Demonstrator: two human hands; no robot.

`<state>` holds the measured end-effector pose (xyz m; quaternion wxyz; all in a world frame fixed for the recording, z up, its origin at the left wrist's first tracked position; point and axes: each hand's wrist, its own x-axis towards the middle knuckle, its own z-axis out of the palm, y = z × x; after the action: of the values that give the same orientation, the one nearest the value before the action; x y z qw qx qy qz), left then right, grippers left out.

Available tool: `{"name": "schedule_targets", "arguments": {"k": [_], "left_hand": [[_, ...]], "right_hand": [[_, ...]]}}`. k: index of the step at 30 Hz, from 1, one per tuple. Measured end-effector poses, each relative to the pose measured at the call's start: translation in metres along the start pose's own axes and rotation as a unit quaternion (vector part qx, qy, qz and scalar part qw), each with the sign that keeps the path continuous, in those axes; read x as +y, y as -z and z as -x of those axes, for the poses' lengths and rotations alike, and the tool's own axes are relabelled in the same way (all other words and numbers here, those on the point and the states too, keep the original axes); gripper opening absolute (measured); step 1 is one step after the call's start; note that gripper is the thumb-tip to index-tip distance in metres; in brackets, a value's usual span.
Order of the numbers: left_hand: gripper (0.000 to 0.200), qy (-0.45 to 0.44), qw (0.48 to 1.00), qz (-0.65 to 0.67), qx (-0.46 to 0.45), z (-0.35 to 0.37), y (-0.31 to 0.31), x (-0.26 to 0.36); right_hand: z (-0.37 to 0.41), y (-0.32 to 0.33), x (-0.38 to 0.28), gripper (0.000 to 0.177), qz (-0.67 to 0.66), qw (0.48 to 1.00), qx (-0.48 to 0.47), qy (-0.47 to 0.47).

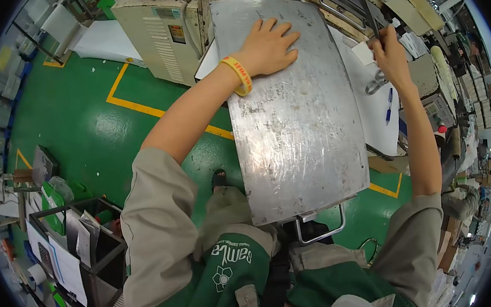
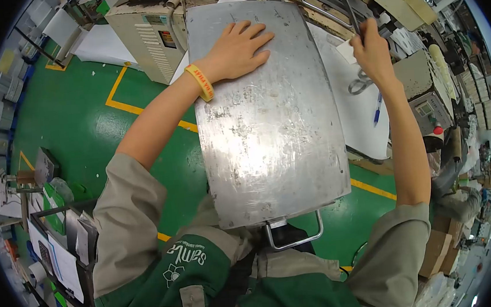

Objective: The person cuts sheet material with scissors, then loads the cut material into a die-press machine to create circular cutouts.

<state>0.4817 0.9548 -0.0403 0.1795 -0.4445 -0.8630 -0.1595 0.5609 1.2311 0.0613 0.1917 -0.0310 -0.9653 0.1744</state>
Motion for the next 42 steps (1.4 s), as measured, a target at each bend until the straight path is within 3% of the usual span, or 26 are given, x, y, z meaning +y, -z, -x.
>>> {"name": "schedule_targets", "arguments": {"k": [1, 4, 6, 8, 10, 14, 16, 24, 26, 28, 30, 31, 33, 34, 35, 37, 38, 41, 42], "left_hand": [[0.048, -0.01, 1.0, 0.015, -0.008, -0.002, 0.001, -0.005], [0.056, -0.029, 0.999, 0.041, 0.003, -0.005, -0.006, -0.024], [0.059, -0.036, 0.999, 0.026, 0.003, -0.004, -0.007, -0.025], [0.06, -0.042, 0.999, 0.01, 0.016, -0.002, -0.012, -0.023], [0.06, -0.04, 0.999, 0.006, 0.024, -0.001, -0.011, -0.022], [0.058, -0.05, 0.998, 0.006, 0.03, 0.001, -0.007, -0.019], [0.057, -0.055, 0.997, 0.015, 0.043, 0.0, -0.009, -0.019], [0.053, -0.067, 0.997, 0.003, 0.034, 0.001, -0.01, -0.02], [0.054, -0.066, 0.998, -0.004, 0.02, 0.001, -0.009, -0.02], [0.054, -0.066, 0.998, 0.0, 0.024, 0.0, -0.008, -0.021], [0.055, -0.049, 0.998, 0.038, -0.014, -0.003, 0.0, -0.021], [0.046, -0.049, 0.996, 0.052, 0.047, -0.007, -0.007, -0.023], [0.037, -0.018, 0.996, 0.085, 0.014, -0.024, 0.01, -0.021], [0.032, 0.002, 0.994, 0.106, -0.006, -0.029, 0.013, -0.019], [0.018, -0.033, 0.992, 0.101, 0.063, -0.035, -0.001, -0.021], [0.014, -0.045, 0.993, 0.104, 0.038, -0.044, -0.001, -0.021], [0.012, -0.054, 0.993, 0.106, 0.024, -0.047, -0.001, -0.02], [0.008, -0.169, 0.978, 0.064, 0.103, -0.051, -0.013, -0.02], [0.009, -0.186, 0.978, 0.038, 0.087, -0.052, -0.009, -0.019]], "right_hand": [[0.001, -0.003, -0.008, 0.04, 0.019, 0.998, 0.004, 0.057], [0.031, -0.003, -0.065, 0.042, 0.268, 0.942, -0.074, 0.186], [0.049, -0.008, -0.102, 0.043, 0.353, 0.917, -0.096, 0.158], [0.056, -0.02, -0.116, 0.041, 0.404, 0.887, -0.074, 0.211], [0.059, -0.034, -0.124, 0.048, 0.457, 0.861, -0.094, 0.204], [0.066, -0.047, -0.133, 0.047, 0.505, 0.835, -0.083, 0.202], [0.06, -0.054, -0.134, 0.031, 0.499, 0.833, -0.043, 0.235], [0.056, -0.073, -0.158, 0.027, 0.545, 0.814, -0.096, 0.179], [0.057, -0.078, -0.17, 0.019, 0.594, 0.774, -0.153, 0.156], [0.056, -0.076, -0.169, 0.015, 0.544, 0.815, -0.113, 0.163], [0.045, -0.061, -0.148, 0.014, 0.426, 0.895, -0.047, 0.12], [0.042, -0.049, -0.131, 0.024, 0.366, 0.925, -0.015, 0.098], [0.045, -0.027, -0.115, 0.032, 0.24, 0.97, -0.026, -0.038], [0.051, -0.019, -0.108, 0.032, 0.19, 0.978, -0.009, -0.081], [0.057, -0.015, -0.094, 0.032, 0.169, 0.979, 0.004, -0.111], [0.066, -0.021, -0.055, 0.031, 0.121, 0.977, 0.035, -0.17], [0.072, -0.027, -0.038, 0.031, 0.122, 0.975, 0.049, -0.177], [0.089, -0.052, 0.011, 0.033, 0.098, 0.969, 0.072, -0.217], [0.091, -0.053, 0.009, 0.033, 0.153, 0.967, 0.096, -0.181]]}}
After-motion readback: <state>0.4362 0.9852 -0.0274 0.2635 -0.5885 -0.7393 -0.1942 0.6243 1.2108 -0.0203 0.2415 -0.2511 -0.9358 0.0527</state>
